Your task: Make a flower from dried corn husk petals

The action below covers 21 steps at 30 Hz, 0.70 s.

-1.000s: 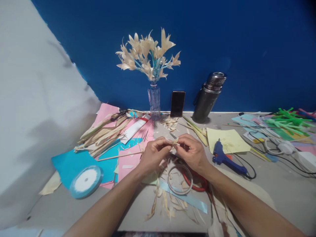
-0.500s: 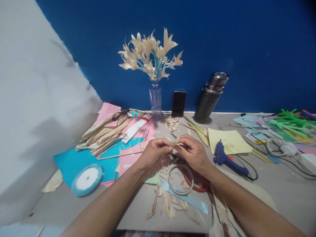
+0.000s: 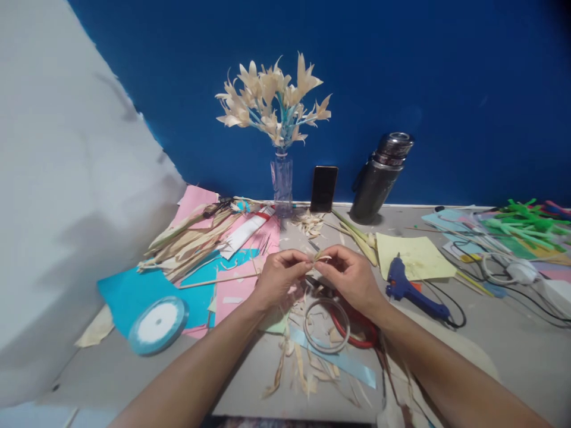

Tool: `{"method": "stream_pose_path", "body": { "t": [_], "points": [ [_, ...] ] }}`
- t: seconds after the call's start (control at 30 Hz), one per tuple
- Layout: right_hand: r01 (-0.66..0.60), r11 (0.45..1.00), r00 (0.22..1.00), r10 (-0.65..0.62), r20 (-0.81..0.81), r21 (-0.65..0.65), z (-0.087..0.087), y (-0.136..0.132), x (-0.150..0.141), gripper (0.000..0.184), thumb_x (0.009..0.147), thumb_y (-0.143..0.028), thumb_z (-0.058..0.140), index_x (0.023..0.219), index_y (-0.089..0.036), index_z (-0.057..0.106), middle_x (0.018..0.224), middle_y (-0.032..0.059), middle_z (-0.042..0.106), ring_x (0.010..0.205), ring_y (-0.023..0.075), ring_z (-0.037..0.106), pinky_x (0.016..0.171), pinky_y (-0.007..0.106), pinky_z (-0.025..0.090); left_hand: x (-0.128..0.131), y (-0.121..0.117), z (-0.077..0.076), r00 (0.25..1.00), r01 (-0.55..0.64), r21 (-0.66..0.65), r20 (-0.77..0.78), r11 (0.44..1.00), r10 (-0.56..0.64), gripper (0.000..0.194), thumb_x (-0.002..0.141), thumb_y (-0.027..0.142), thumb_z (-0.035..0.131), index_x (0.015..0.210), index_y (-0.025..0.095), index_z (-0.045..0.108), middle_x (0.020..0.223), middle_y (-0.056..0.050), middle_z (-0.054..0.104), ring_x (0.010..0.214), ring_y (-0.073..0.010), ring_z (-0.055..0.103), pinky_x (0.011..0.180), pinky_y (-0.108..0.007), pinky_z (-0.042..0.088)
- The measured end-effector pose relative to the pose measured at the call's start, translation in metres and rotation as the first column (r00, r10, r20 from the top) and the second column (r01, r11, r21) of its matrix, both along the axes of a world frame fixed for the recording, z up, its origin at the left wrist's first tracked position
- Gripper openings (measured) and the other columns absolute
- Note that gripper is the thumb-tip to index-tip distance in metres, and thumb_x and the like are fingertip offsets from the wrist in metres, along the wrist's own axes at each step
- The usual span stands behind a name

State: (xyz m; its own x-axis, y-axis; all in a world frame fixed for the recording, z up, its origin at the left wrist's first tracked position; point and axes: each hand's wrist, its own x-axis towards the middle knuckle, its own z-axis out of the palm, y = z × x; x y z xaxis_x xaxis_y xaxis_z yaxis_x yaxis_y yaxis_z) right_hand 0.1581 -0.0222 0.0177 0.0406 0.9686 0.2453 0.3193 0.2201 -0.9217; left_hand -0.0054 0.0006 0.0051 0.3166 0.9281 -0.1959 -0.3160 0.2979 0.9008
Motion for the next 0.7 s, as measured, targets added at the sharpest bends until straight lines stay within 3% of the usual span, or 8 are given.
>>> {"method": "stream_pose_path", "body": {
  "t": [0.13, 0.27, 0.4, 0.53, 0.7],
  "points": [
    [0.022, 1.000, 1.000, -0.022, -0.004, 0.021, -0.001, 0.002, 0.000, 0.014, 0.081, -0.032, 0.068, 0.079, -0.018, 0.066, 0.069, -0.0001, 0.064, 0.060, 0.0132, 0.054, 0.058, 0.025, 0.043, 0.000, 0.000, -0.003, 0.999, 0.031, 0.012, 0.016, 0.999, -0.032, 0.024, 0.070, 0.030, 0.082, 0.075, 0.016, 0.062, 0.057, 0.004, 0.052, 0.044, -0.0080, 0.048, 0.042, -0.021, 0.042],
    [-0.051, 0.999, 0.999, 0.051, -0.015, -0.013, -0.002, 0.001, 0.002, 0.014, 0.082, -0.031, 0.066, 0.083, -0.018, 0.067, 0.072, 0.0012, 0.067, 0.061, 0.0143, 0.057, 0.058, 0.025, 0.044, 0.000, 0.001, -0.004, 0.996, 0.076, 0.027, 0.053, 0.997, -0.077, 0.027, 0.074, 0.034, 0.079, 0.074, 0.016, 0.059, 0.054, 0.004, 0.051, 0.040, -0.0078, 0.046, 0.040, -0.022, 0.040],
    [-0.069, 0.998, 0.997, 0.070, 0.014, -0.006, -0.002, 0.001, 0.002, 0.012, 0.082, -0.030, 0.066, 0.081, -0.018, 0.066, 0.069, 0.0001, 0.064, 0.060, 0.0138, 0.055, 0.057, 0.024, 0.043, 0.001, 0.000, -0.001, 0.999, 0.035, 0.059, -0.030, 0.998, -0.033, 0.025, 0.073, 0.035, 0.079, 0.077, 0.017, 0.062, 0.056, 0.004, 0.052, 0.042, -0.0083, 0.046, 0.041, -0.021, 0.039],
    [-0.054, 0.998, 0.998, 0.055, 0.036, -0.012, -0.001, 0.002, 0.003, 0.013, 0.082, -0.030, 0.066, 0.081, -0.017, 0.066, 0.071, 0.0005, 0.064, 0.060, 0.0132, 0.053, 0.056, 0.024, 0.042, 0.002, -0.001, 0.007, 0.988, -0.047, 0.215, -0.132, 0.976, 0.076, 0.018, 0.071, 0.029, 0.078, 0.072, 0.016, 0.066, 0.059, 0.002, 0.054, 0.046, -0.0082, 0.047, 0.044, -0.021, 0.038],
    [-0.082, 0.997, 0.996, 0.082, 0.035, 0.013, 0.000, 0.003, 0.005, 0.012, 0.082, -0.028, 0.066, 0.083, -0.017, 0.068, 0.069, -0.0002, 0.063, 0.059, 0.0125, 0.051, 0.055, 0.024, 0.041, 0.001, 0.000, 0.009, 0.966, -0.035, 0.394, -0.220, 0.918, 0.131, 0.010, 0.074, 0.023, 0.074, 0.069, 0.016, 0.069, 0.068, 0.000, 0.058, 0.056, -0.0099, 0.051, 0.052, -0.021, 0.039]
  ]
}}
